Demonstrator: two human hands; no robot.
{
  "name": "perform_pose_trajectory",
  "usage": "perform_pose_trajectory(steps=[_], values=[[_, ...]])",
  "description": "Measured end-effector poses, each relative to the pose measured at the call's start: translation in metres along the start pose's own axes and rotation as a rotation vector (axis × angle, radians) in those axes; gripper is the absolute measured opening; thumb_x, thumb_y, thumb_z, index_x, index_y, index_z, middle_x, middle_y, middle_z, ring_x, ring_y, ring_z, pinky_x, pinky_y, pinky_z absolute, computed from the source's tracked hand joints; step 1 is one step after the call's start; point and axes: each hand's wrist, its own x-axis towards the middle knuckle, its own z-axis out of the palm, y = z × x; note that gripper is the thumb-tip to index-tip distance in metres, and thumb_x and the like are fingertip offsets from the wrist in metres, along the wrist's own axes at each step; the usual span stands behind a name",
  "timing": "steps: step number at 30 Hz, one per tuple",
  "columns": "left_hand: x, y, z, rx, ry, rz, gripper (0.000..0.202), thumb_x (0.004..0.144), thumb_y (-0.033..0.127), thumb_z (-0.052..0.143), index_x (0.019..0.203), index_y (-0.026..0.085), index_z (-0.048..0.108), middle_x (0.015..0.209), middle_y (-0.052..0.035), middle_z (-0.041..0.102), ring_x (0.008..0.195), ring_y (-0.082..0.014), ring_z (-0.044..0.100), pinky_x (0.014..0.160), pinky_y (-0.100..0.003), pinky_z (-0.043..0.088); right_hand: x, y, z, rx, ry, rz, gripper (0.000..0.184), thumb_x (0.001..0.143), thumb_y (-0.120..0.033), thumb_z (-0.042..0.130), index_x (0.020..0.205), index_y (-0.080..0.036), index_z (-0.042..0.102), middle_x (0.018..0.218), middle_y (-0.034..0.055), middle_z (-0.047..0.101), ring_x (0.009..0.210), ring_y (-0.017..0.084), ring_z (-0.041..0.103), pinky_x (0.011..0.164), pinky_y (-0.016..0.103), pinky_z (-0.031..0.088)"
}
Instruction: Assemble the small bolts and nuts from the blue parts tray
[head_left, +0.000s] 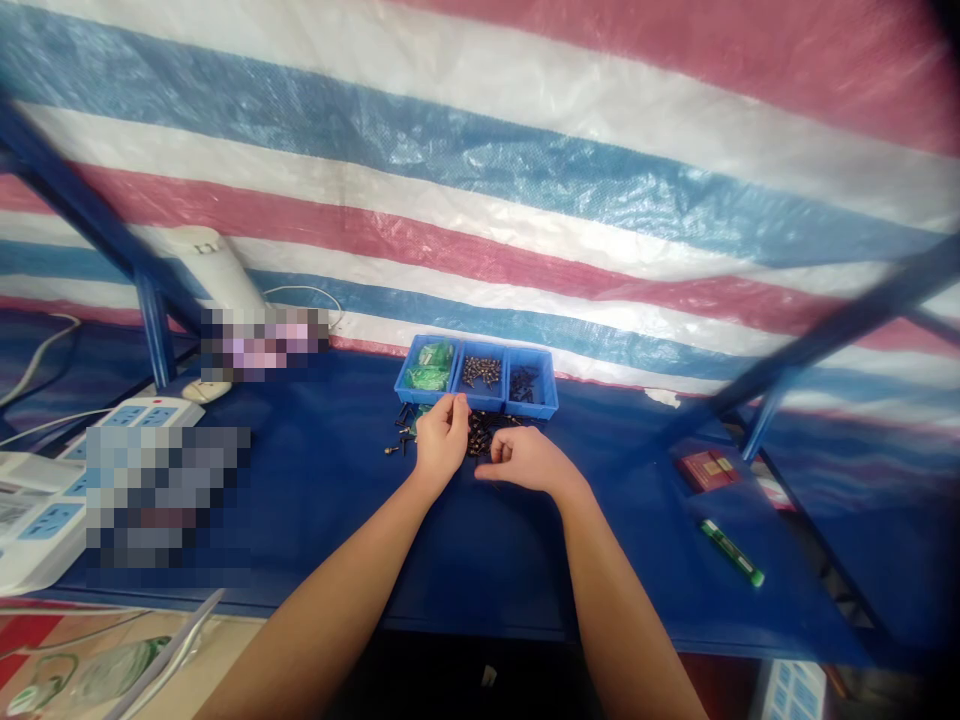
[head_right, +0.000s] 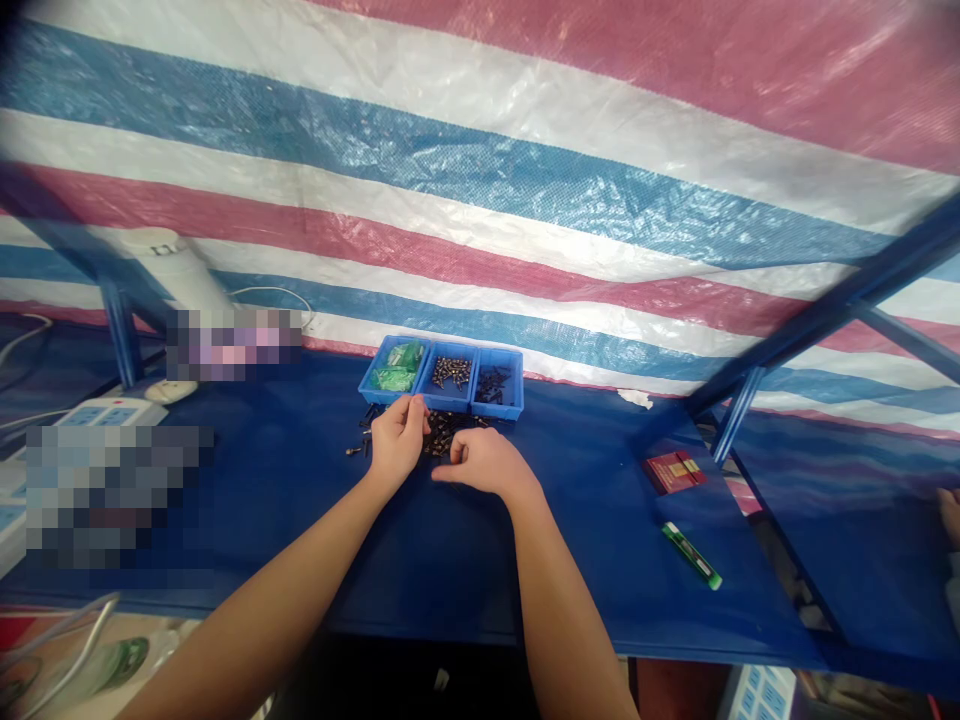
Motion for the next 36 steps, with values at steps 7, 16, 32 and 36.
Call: perform_pose_trajectory(steps=[7, 16, 32, 36], values=[[0.0, 0.001, 0.0, 0.002, -0.01, 0.007, 0.038, 0.094, 0.04, 0.041, 0.068, 0.018, 0.057, 0.055, 0.0015, 0.057, 0.05, -0.0109, 0.051, 0.054, -0.023, 0.038, -0.008, -0.003, 0.002, -0.303, -0.08, 0.061, 0.017, 0.061, -0.037, 0.082, 0.063, -0.026, 0.069, 0.07, -0.0002, 0.07, 0.066, 0.018, 0.06, 0.052, 0.026, 0.03], [-0.002, 0.002, -0.001, -0.018, -0.065, 0.031, 0.035, 0.094, 0.039, 0.042, 0.07, 0.018, 0.057, 0.056, 0.0014, 0.057, 0.052, -0.0109, 0.053, 0.056, -0.022, 0.04, -0.003, -0.007, 0.002, 0.012, 0.083, -0.062, 0.011, 0.08, -0.028, 0.062, 0.071, -0.022, 0.066, 0.07, -0.0002, 0.069, 0.061, 0.014, 0.06, 0.056, 0.025, 0.04], [-0.007, 0.002, 0.006, -0.17, -0.329, 0.108, 0.031, 0.09, 0.043, 0.052, 0.11, 0.02, 0.057, 0.072, 0.0002, 0.064, 0.061, -0.0128, 0.06, 0.06, -0.024, 0.047, 0.023, -0.006, 0.023, 0.89, 0.655, 0.017, 0.029, 0.074, -0.041, 0.071, 0.092, -0.018, 0.07, 0.089, 0.0069, 0.074, 0.083, 0.022, 0.069, 0.074, 0.034, 0.056], [-0.005, 0.0, 0.007, -0.145, -0.263, 0.116, 0.027, 0.09, 0.041, 0.052, 0.104, 0.02, 0.061, 0.075, -0.0011, 0.066, 0.064, -0.0128, 0.061, 0.062, -0.024, 0.048, 0.023, -0.007, 0.023, 0.909, 0.658, 0.067, 0.031, 0.072, -0.044, 0.073, 0.087, -0.017, 0.07, 0.083, 0.0066, 0.073, 0.073, 0.019, 0.067, 0.062, 0.03, 0.053]])
